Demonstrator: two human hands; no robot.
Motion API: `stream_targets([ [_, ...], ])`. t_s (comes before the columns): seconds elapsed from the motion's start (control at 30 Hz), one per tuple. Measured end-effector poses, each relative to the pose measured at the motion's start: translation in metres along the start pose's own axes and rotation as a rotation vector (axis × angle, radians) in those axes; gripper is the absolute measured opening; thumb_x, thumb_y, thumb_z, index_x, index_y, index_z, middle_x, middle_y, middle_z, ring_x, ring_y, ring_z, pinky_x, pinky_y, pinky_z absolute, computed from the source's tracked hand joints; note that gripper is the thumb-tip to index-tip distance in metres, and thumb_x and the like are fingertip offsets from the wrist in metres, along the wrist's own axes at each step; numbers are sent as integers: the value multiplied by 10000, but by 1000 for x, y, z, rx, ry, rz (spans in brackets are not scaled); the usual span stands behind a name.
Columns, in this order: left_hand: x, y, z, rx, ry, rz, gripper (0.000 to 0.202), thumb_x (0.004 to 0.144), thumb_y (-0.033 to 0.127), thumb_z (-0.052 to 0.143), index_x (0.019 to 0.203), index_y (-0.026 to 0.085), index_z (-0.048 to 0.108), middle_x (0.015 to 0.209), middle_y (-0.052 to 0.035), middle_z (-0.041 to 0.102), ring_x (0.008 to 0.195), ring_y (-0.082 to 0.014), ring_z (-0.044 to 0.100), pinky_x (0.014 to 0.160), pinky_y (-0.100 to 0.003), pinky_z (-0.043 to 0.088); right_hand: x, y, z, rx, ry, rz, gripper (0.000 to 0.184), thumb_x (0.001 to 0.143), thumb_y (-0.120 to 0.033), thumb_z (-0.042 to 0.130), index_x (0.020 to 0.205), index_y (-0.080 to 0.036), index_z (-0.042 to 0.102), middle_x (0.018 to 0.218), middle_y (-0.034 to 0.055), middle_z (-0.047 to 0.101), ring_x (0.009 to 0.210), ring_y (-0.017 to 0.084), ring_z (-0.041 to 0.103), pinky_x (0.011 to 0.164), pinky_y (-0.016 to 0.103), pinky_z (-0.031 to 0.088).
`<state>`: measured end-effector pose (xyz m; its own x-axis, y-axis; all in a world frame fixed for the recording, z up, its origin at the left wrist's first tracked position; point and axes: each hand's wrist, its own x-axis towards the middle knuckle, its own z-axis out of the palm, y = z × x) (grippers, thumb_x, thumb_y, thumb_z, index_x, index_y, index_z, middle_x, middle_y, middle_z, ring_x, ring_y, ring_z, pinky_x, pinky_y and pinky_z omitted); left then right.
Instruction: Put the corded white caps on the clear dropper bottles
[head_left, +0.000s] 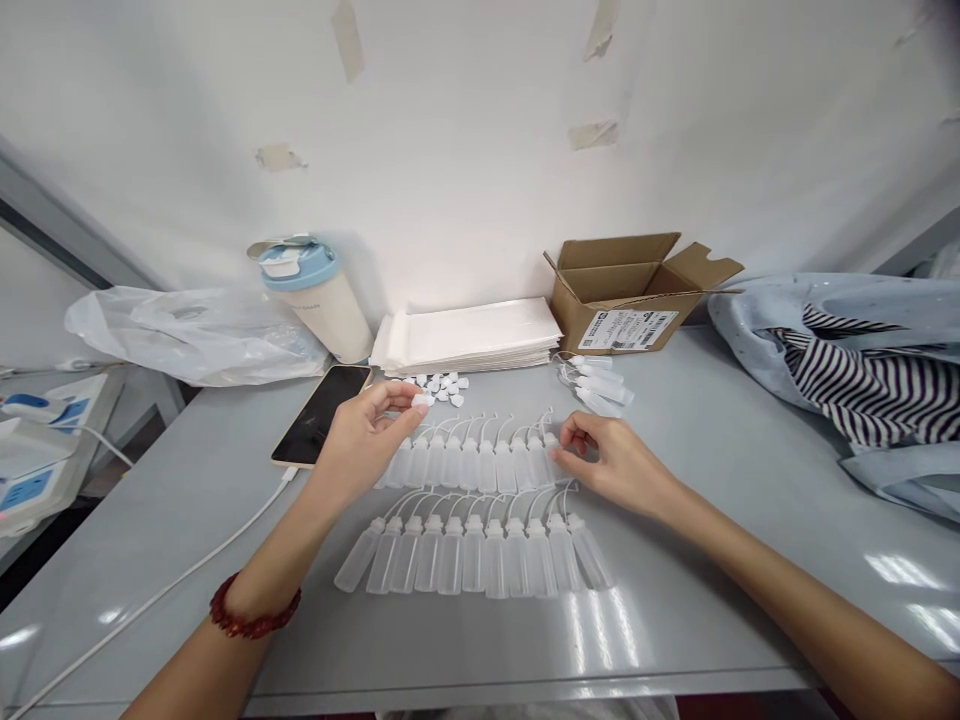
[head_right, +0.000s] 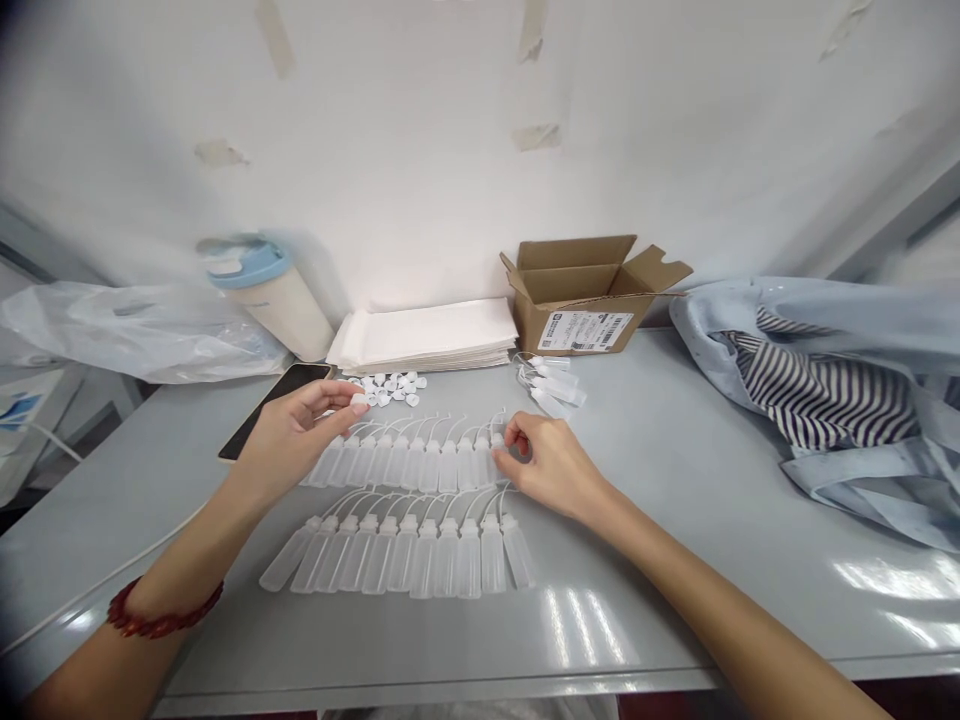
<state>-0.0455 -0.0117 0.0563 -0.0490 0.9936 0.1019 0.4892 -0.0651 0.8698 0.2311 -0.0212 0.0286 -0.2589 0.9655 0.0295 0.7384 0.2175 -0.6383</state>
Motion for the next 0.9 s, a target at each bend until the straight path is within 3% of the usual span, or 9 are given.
stream_targets([
  [0.33,-6,-2,6,36,-60,28,324,782,448,621,954,177,663,928,-61,653,901,-219,611,702,-297,514,3,6,3,-80,-10,63,200,771,-312,545,611,-203,493,559,-15,517,522,143,462,514,267,321],
  [0.6,-13,14,11,105,-120,29,311,801,443,602,949,181,682,884,-48,677,826,-200,622,712,-287,508,4,6,2,-27,10,55,231,824,-353,510,662,-188,521,603,3,546,557,149,473,536,280,346],
  [0.77,-21,18,15,40,-239,-9,307,832,435,588,1006,208,699,910,-35,687,806,-180,614,724,-274,501,-2,-6,-7,290,36,12,247,866,-390,510,741,-182,553,720,15,557,692,161,513,569,258,376],
  [0.9,-33,23,24,-59,-410,-10,289,862,415,567,1028,221,700,922,-27,679,787,-161,602,703,-256,496,-10,-12,-12,786,-286,12,265,911,-373,475,796,-167,594,698,10,594,661,152,569,676,291,435],
])
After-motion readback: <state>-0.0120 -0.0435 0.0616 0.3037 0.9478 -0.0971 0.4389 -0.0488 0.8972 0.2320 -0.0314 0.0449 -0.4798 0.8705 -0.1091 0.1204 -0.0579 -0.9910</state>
